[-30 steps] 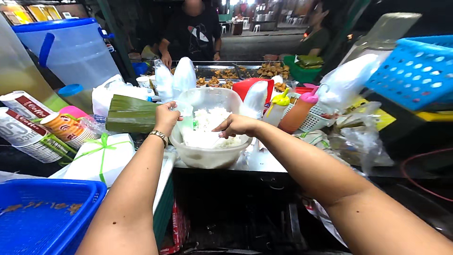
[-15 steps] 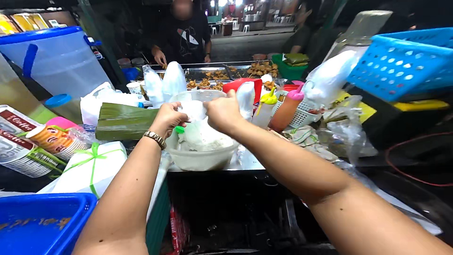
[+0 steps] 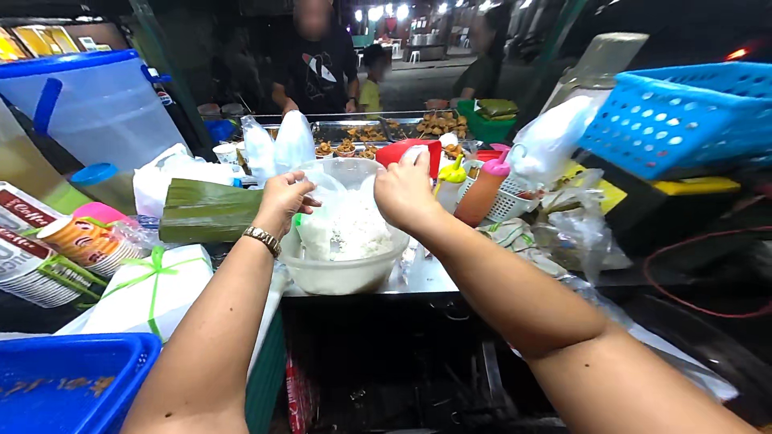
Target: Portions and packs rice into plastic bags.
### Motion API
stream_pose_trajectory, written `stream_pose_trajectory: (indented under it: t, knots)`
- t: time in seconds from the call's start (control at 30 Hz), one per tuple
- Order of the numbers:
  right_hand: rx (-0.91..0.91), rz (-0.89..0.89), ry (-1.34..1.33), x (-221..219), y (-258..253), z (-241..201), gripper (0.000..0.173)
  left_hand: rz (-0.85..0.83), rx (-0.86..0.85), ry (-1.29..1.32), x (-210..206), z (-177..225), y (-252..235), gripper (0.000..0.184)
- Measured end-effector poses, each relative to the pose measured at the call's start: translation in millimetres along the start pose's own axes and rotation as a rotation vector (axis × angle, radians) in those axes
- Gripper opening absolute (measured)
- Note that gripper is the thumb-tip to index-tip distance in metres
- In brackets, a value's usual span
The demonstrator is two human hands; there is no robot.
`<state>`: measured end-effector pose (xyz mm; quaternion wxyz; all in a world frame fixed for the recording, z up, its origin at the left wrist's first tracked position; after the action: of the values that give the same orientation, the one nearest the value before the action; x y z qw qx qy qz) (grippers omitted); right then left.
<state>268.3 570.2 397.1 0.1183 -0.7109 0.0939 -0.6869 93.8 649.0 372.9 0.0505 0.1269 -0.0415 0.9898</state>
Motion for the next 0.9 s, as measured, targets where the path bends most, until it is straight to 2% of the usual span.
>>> stream_pose_trajectory:
  t: [0.07, 0.1, 0.13, 0.2, 0.23, 0.27, 0.33, 0.4, 0.43, 0.47, 0.53, 0.57, 0.63, 0.67, 0.7, 0.8, 0.83, 0.9]
  knots:
    - [0.134, -0.019, -0.167, -17.4, -9.2, 5.9, 0.059, 0.030, -0.039, 0.009, -5.1, 2.5, 2.2, 0.036]
    - [0.207, -0.018, -0.249, -26.7, -14.5, 5.9, 0.068, 0.031, -0.074, -0.029, -7.2, 4.3, 3.9, 0.034]
    - [0.261, -0.028, -0.311, -35.2, -19.2, 4.9, 0.066, 0.028, -0.110, -0.113, -7.8, 6.4, 5.1, 0.033]
    - [0.290, -0.075, -0.350, -44.2, -25.5, 5.9, 0.038, 0.035, -0.168, -0.424, -1.8, 13.9, 7.6, 0.034]
    - [0.277, -0.100, -0.343, -44.1, -27.7, 8.2, 0.030, 0.054, -0.181, -0.553, 2.7, 18.7, 9.4, 0.031]
    - [0.254, -0.131, -0.348, -41.4, -28.8, 10.1, 0.031, 0.071, -0.187, -0.613, 6.3, 21.4, 10.5, 0.027]
    - [0.230, -0.186, -0.431, -37.0, -29.5, 10.6, 0.042, 0.078, -0.191, -0.582, 6.3, 23.5, 12.3, 0.022]
    - [0.225, -0.204, -0.553, -38.0, -27.6, 3.7, 0.055, -0.033, -0.264, -0.418, -3.4, 25.8, 17.8, 0.024]
    - [0.228, -0.178, -0.615, -40.2, -27.0, -1.2, 0.052, -0.094, -0.339, -0.354, -8.3, 26.5, 19.7, 0.026]
    - [0.231, -0.122, -0.666, -41.6, -27.8, -5.3, 0.042, -0.111, -0.425, -0.341, -10.4, 27.1, 20.3, 0.028]
    - [0.229, -0.001, -0.721, -34.1, -29.1, -9.0, 0.025, -0.013, -0.562, -0.353, -5.0, 26.7, 20.0, 0.042]
    - [0.218, 0.043, -0.740, -25.5, -29.3, -9.5, 0.025, -0.001, -0.579, -0.347, 0.3, 26.5, 22.2, 0.059]
    - [0.202, 0.070, -0.777, -3.6, -27.6, -11.5, 0.024, -0.138, -0.538, -0.276, 4.9, 20.0, 26.5, 0.096]
    - [0.210, 0.081, -0.795, 5.9, -26.4, -13.7, 0.024, -0.233, -0.489, -0.199, 0.8, 13.1, 31.8, 0.097]
    - [0.233, 0.096, -0.810, 15.2, -24.3, -16.6, 0.022, -0.279, -0.444, -0.146, -9.0, 5.9, 36.5, 0.080]
    - [0.299, 0.177, -0.854, 40.7, -17.8, -13.9, 0.014, -0.307, -0.312, -0.063, -41.3, -7.0, 39.6, 0.010]
    - [0.293, 0.236, -0.919, 45.3, -17.2, -6.0, 0.014, -0.314, -0.304, -0.058, -45.0, -7.3, 37.5, 0.011]
    - [0.252, 0.372, -1.226, 41.4, -18.6, 12.9, 0.023, -0.297, -0.300, -0.022, -41.3, -5.4, 33.7, 0.027]
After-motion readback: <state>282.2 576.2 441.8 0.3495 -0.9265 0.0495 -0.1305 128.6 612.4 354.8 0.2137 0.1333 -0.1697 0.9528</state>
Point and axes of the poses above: each hand's wrist, its own y-axis away from the middle knuckle, its own x-axis out of the back of the hand, z = x × y, the point moved 2 cm from there along -y, towards the middle knuckle, and after that the axes turned 5 degrees about -y, right-handed, at the moved point
